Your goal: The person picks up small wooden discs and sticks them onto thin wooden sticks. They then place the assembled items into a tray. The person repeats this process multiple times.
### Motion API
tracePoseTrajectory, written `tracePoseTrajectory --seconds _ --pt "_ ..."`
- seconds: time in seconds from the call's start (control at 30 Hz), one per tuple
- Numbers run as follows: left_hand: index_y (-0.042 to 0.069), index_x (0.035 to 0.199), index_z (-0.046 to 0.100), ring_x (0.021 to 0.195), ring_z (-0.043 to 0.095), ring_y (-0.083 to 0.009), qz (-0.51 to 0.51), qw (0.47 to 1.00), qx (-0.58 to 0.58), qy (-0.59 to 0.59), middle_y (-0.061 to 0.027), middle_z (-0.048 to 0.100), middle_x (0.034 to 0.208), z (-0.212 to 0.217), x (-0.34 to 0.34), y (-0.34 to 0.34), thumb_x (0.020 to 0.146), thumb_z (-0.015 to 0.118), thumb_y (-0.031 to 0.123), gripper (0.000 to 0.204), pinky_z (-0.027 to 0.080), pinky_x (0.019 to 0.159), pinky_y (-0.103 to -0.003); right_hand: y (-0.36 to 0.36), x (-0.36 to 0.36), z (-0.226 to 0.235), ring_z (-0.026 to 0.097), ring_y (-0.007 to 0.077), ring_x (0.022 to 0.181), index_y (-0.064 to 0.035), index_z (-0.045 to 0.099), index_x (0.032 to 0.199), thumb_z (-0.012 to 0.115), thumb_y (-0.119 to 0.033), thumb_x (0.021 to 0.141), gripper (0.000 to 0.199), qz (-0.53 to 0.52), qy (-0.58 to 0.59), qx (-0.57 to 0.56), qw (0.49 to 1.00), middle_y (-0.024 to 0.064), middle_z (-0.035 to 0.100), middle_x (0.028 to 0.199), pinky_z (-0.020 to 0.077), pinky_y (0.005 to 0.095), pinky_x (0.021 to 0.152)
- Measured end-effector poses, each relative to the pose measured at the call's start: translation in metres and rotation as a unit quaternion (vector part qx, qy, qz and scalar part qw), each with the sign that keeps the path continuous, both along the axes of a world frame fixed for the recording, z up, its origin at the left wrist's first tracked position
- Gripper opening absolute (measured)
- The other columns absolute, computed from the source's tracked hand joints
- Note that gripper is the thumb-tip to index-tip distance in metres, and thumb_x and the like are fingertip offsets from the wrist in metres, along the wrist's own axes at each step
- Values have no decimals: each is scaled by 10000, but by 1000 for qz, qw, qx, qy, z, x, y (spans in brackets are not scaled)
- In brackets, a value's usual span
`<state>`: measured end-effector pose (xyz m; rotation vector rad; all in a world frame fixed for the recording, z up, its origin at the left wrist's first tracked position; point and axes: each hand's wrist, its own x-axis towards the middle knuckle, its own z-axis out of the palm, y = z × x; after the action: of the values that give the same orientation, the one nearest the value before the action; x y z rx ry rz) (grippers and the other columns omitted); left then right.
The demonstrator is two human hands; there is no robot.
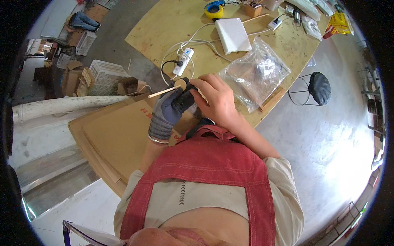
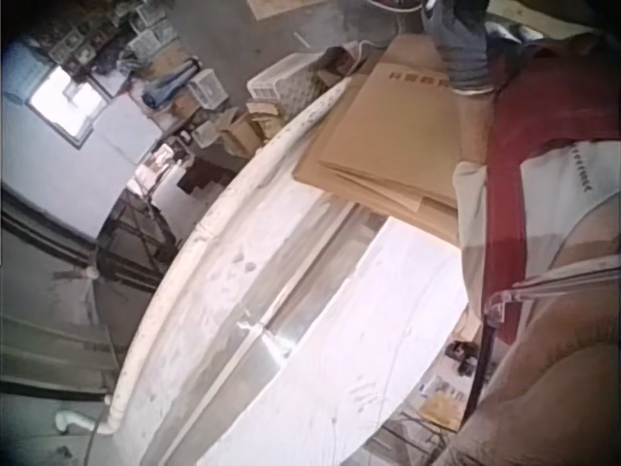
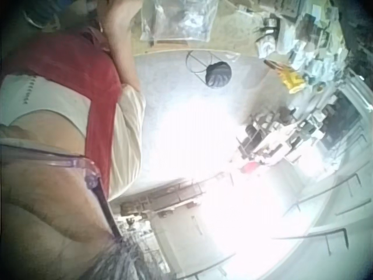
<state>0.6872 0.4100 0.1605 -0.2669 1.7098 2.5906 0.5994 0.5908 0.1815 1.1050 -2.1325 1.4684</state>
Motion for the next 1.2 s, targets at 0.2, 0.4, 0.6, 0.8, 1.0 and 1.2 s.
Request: tracePoseTrajectory --seconds 0.2,0.4,0.6,0.8,1.0,1.2 --pt "-40 1356 539 1212 648 -302 26 924 371 -88 -212 624 1333 -39 9 -5 1051 489 116 346 559 1046 -422 5 1 -6 612 339 1004 -43 674 1141 746 -39 800 349 16 -43 28 999 134 645 1108 499 431 850" --pt "-18 1319 563 1243 621 -268 -53 944 323 -47 -170 632 1324 -35 14 4 1053 509 172 332 538 1054 -417 7 8 -3 587 330 1122 -64 656 1201 757 -60 763 450 44 -72 88 993 126 628 1233 468 438 940" --pt "2 1371 540 1240 610 -246 -67 921 383 -42 -147 607 1358 -37 18 5 1075 466 141 336 528 1046 -394 3 13 -17 595 309 1118 -82 680 1139 750 -104 743 403 14 -26 107 994 104 647 1206 469 417 938" --pt "-8 1411 495 1303 573 -272 -38 964 260 -42 -183 554 1424 -20 34 9 1087 444 154 365 500 1096 -415 2 15 -27 597 299 1117 -92 689 1153 764 -109 738 423 31 -71 82 994 86 657 1190 461 417 950" --pt "-35 1360 506 1261 606 -278 -2 990 139 -24 -198 588 1364 -21 40 10 1075 469 123 328 530 1063 -410 0 18 -31 595 294 1126 -88 700 1145 778 -108 743 410 47 -97 88 990 82 655 1200 454 410 965" --pt "-53 1324 517 1158 664 -267 -13 990 -140 25 -191 624 1283 -18 41 9 1033 537 45 308 585 982 -384 -3 20 -33 592 297 1114 -90 704 1137 775 -130 749 397 52 -103 88 989 79 658 1188 454 416 958"
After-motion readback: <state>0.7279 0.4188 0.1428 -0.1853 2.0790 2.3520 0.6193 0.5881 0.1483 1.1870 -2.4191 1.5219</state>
